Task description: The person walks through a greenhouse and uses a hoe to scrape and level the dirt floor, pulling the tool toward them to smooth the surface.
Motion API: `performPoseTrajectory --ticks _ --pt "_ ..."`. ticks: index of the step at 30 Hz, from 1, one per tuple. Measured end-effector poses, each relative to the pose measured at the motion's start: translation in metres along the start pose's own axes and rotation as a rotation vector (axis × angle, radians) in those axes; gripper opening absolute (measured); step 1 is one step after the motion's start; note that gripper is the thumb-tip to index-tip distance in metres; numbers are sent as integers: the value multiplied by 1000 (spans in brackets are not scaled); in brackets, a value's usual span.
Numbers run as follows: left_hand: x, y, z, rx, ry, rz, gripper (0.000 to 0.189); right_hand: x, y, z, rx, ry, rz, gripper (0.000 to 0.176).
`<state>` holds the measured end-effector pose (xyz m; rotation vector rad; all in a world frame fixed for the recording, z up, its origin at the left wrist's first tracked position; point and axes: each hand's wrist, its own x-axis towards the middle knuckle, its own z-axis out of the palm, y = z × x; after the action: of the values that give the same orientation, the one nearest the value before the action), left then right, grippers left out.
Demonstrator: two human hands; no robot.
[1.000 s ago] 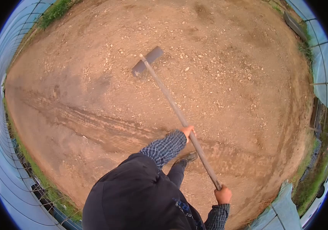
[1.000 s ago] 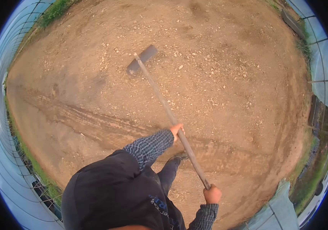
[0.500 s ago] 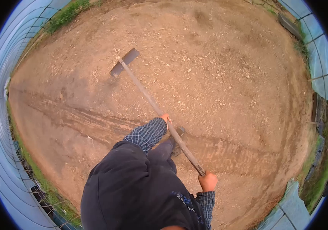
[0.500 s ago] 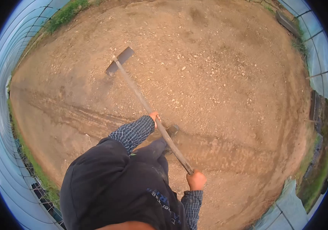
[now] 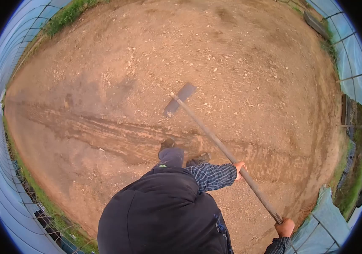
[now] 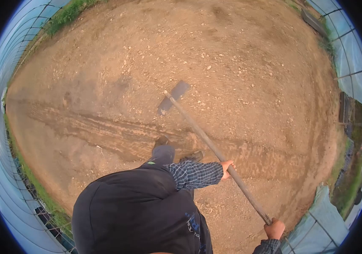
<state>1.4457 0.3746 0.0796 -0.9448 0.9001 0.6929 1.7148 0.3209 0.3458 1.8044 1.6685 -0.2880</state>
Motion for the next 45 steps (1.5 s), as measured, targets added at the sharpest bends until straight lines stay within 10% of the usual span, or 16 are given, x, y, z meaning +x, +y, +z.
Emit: performPoseTrajectory --ticks 5,18,23,35,45 --pt "-30 91 -33 -77 -92 94 11 25 -90 -27 -10 -15 -67 19" --pt "-178 528 -273 122 115 720 16 -39 -561 -27 264 227 -476 17" --pt "-233 479 -300 -42 236 692 19 -87 -555 9 298 247 -442 13" --pt "-173 129 -203 -55 -75 17 11 -177 -237 -51 -124 141 -73 16" --pt "-164 153 -192 -253 -121 -21 11 -113 -256 -87 -221 261 -242 12"
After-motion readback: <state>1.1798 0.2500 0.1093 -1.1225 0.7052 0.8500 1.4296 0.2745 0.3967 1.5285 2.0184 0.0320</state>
